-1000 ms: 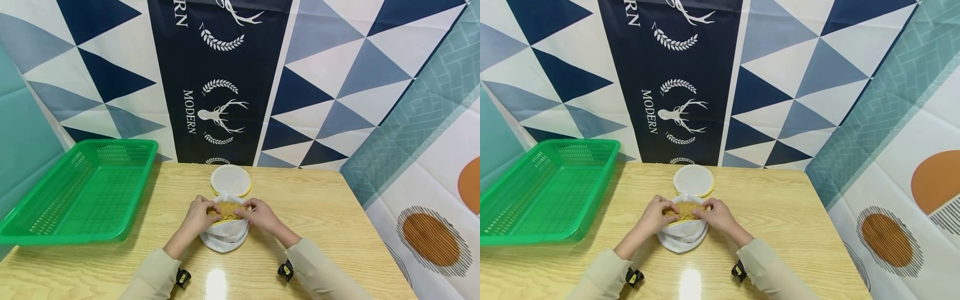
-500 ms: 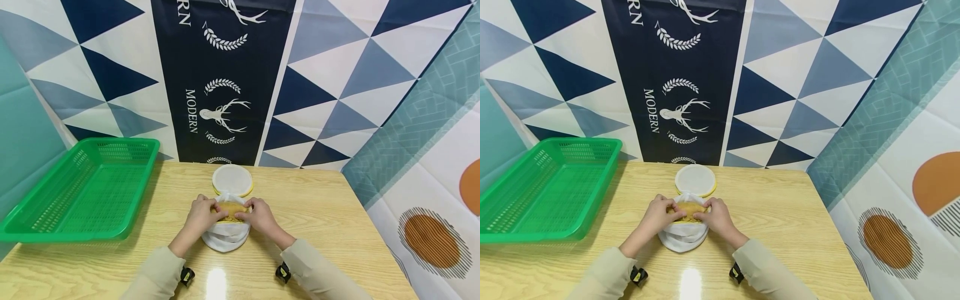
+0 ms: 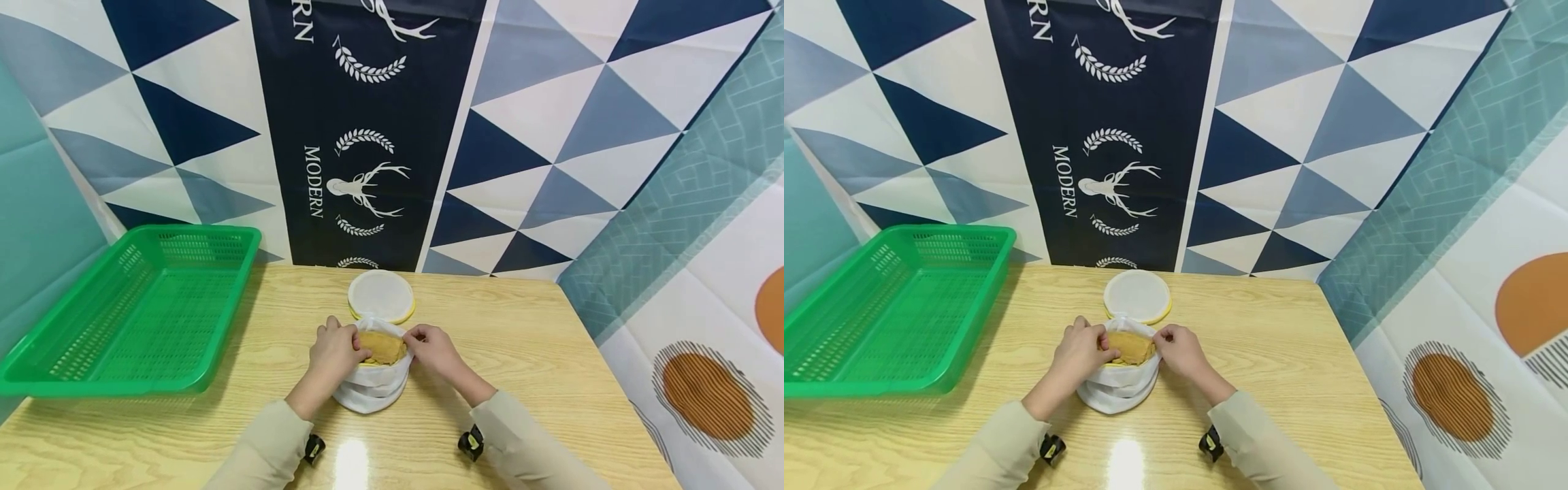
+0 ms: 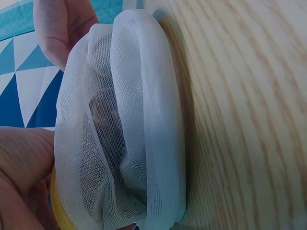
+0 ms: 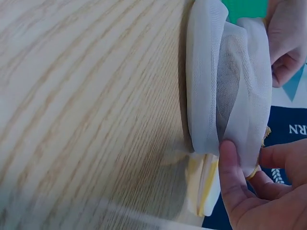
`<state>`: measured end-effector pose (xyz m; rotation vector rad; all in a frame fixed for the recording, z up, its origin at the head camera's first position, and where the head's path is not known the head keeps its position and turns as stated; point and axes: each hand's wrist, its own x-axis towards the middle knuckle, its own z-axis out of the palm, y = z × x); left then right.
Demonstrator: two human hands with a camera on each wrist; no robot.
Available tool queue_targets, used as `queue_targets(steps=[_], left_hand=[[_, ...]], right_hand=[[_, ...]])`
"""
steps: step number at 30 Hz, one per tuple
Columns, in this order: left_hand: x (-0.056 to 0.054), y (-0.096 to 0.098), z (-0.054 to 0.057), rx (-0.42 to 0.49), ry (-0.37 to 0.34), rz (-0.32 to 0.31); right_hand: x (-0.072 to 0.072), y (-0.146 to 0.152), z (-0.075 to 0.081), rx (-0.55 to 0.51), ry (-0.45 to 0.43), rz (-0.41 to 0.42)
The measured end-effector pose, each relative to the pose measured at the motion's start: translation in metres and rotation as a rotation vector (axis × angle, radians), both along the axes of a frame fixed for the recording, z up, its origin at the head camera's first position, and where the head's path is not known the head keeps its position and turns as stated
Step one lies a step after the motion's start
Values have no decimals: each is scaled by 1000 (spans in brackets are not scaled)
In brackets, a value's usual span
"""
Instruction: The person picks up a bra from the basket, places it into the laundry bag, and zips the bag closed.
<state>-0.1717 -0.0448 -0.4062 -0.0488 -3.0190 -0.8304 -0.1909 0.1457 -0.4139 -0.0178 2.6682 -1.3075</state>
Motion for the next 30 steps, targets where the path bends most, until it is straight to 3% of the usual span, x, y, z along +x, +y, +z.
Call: queue_targets(steps=[12,26,30], left_hand=[[1,3,3,-33,-3,4],[2,5,-2,-63,29,-4],[3,5,-1,-65,32,-7]], right_hand=[[-4,2,9,-123,-73,-45],[-5,-6,13,-178,-36,-79],[-3,-10,11,-80,9,1]])
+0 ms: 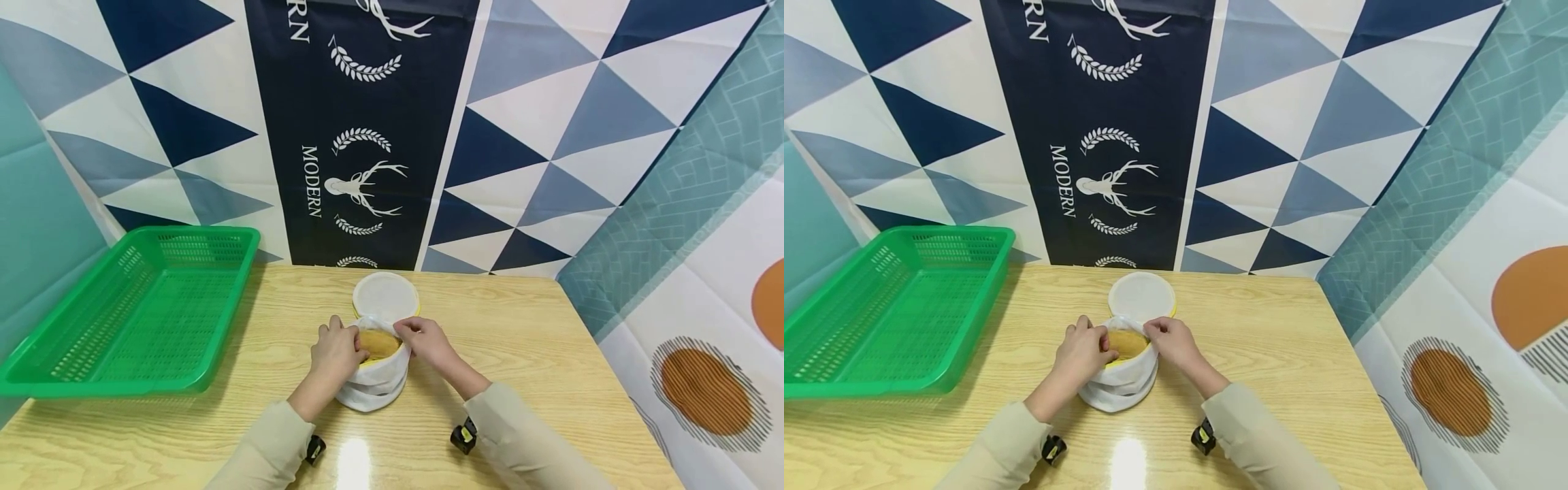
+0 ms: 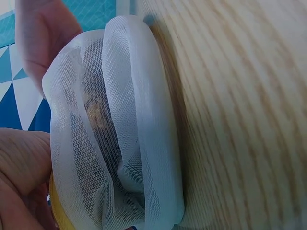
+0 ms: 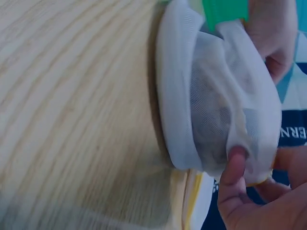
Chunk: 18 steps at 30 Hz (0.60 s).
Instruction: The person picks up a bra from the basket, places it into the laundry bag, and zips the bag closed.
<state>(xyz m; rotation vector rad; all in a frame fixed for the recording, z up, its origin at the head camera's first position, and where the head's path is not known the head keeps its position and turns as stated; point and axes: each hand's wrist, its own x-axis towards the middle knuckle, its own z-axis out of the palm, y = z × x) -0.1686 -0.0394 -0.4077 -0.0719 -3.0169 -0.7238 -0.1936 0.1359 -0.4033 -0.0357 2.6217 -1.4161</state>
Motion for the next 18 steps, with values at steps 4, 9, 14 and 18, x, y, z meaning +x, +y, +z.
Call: queue_targets(steps=[4,9,14,18], left_hand=[[1,-1,0,17,13,-12],[-1,-8,-2,90,19,-49],[-6,-24,0,281,-28,-119],[-11,-40,5,436,-97,-165]], right_hand=[[3,-4,-4,150,123,105],[6,-7,-5,232,196,134],[7,-9,-7,278,210,138],[8,-10,-6,291,216,135]])
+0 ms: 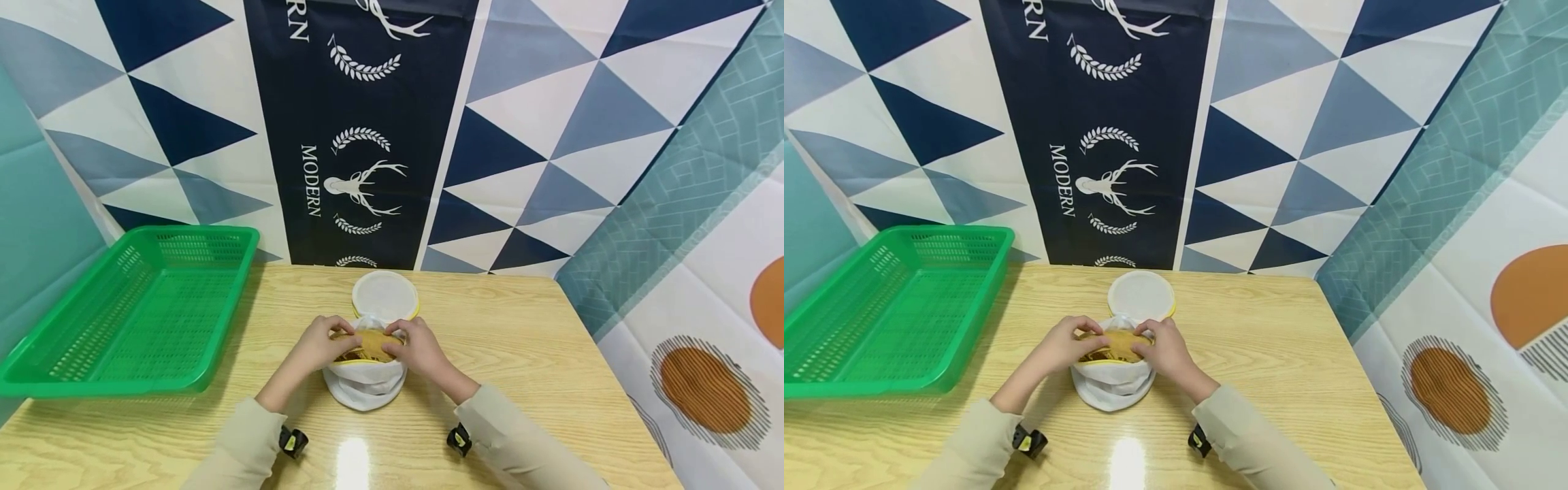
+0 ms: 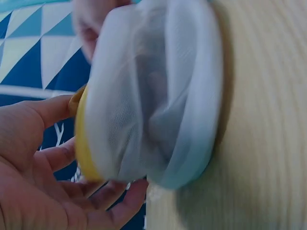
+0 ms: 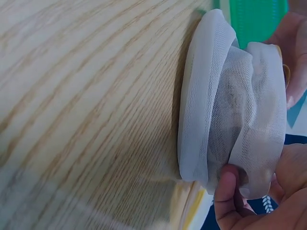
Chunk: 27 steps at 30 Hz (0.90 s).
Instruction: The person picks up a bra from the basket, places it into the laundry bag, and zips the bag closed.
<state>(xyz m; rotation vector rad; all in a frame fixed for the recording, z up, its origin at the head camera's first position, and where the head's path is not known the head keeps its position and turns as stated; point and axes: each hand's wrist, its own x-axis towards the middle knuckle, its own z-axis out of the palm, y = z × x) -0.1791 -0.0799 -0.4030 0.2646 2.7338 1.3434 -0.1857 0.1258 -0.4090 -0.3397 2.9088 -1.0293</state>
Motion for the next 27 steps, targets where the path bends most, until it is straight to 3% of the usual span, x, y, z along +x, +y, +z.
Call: queue_targets(steps=[5,11,19,27], left_hand=[[-2,-16,4,4,-80,-1],[-1,-21,5,-16,-138,3],[-1,-14,0,-101,-121,18],[-2,-11,6,-131,-103,48]], right_hand=[[-1,0,-1,5,-10,-1],[-2,1,-2,-3,-4,9],[0,0,-3,-11,6,14],[2,-1,-3,-7,13,19]])
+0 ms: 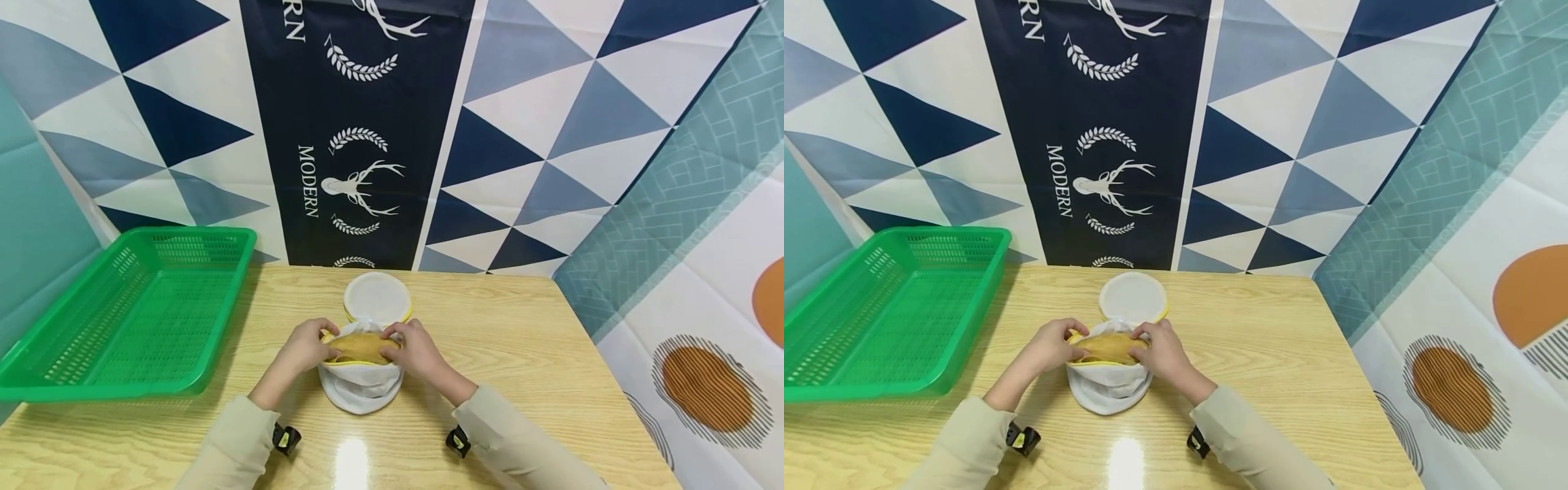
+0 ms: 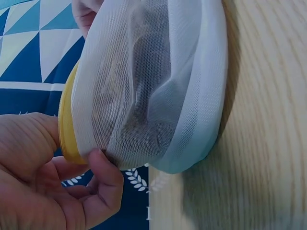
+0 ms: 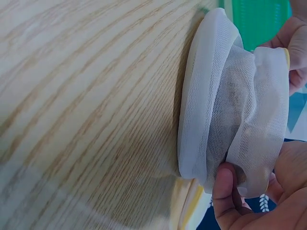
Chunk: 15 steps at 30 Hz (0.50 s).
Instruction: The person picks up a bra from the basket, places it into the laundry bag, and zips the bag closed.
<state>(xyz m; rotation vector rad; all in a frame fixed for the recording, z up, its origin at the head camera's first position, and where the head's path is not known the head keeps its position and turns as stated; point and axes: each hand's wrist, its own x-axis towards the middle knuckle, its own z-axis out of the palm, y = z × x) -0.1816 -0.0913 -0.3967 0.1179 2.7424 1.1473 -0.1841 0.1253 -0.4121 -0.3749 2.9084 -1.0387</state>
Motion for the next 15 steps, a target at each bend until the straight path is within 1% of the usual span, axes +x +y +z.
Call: queue_targets(steps=[7,15], left_hand=[[-1,-4,3,19,-25,16],[-1,-1,-1,3,-6,30]], right_hand=[[1,-2,0,22,-11,-4],[3,-3,0,18,16,-3]])
